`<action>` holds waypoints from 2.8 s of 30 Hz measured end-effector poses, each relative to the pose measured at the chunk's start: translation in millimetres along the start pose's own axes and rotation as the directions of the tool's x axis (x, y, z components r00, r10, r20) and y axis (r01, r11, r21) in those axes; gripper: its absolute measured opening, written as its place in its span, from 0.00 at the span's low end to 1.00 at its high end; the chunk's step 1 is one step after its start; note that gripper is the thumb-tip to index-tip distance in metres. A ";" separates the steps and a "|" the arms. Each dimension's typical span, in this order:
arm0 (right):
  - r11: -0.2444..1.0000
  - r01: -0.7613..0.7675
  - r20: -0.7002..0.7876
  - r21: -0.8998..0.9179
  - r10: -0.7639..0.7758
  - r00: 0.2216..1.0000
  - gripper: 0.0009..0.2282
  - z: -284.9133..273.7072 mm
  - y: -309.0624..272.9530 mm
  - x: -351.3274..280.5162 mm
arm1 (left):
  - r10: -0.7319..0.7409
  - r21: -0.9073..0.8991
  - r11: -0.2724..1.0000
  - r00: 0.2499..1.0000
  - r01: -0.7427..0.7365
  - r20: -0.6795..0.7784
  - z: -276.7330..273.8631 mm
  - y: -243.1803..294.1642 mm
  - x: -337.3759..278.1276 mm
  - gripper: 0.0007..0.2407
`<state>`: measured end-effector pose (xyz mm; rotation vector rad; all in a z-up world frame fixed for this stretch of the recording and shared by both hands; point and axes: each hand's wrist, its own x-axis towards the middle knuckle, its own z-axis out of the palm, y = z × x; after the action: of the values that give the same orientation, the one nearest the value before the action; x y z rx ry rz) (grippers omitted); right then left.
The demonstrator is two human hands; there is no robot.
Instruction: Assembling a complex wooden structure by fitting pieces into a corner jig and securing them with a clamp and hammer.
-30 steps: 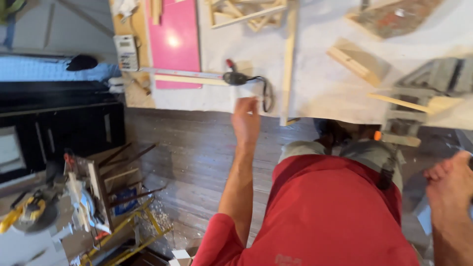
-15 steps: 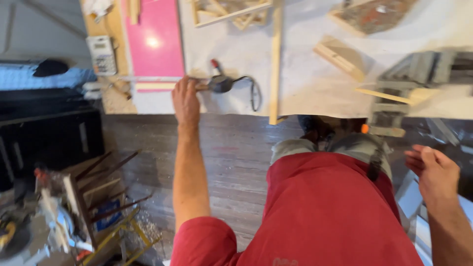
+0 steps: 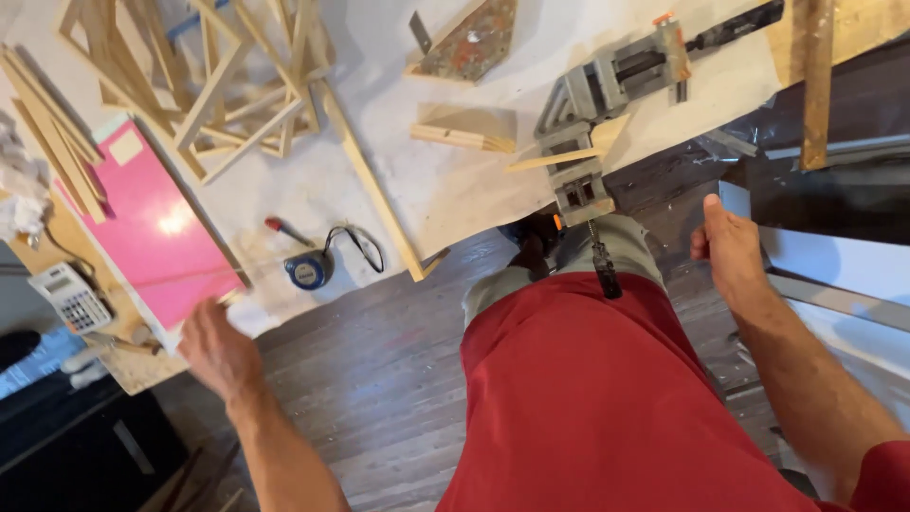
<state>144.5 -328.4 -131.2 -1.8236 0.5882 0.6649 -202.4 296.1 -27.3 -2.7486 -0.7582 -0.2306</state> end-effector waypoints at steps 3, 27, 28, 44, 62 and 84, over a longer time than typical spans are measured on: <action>0.993 0.102 -0.009 -0.061 -0.103 0.995 0.14 3.2 -29.7 -14.3 | 0.013 -0.037 0.999 0.980 -0.021 -0.198 -47.2 0.2 22.3 0.03; 0.460 0.799 0.525 -0.386 -0.603 0.601 0.20 109.2 -240.3 24.9 | 0.456 -0.725 0.626 0.889 -0.288 0.040 -36.1 377.1 140.7 0.17; 0.363 0.842 0.557 -0.400 -0.633 0.538 0.19 115.0 -247.7 36.8 | 0.456 -0.682 0.680 0.883 -0.269 0.107 -19.5 375.7 128.4 0.20; 0.037 0.775 0.525 -0.631 -0.715 0.462 0.16 181.1 -189.3 149.6 | 0.286 -0.767 0.583 0.952 -0.266 -0.113 5.3 397.1 119.6 0.02; 0.478 0.757 0.563 -0.446 -0.507 0.652 0.11 156.2 -217.3 140.3 | 0.354 -0.564 0.807 0.907 -0.173 0.229 57.0 385.4 264.7 0.38; 0.422 0.814 0.609 -0.399 -0.541 0.580 0.14 155.2 -182.0 181.4 | 0.259 -0.635 0.763 0.844 0.119 0.469 -43.9 470.5 183.4 0.37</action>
<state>372.2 -138.4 -178.1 -2.2280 -0.8194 0.6414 195.4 -17.2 -50.0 -3.5747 -0.8034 0.4098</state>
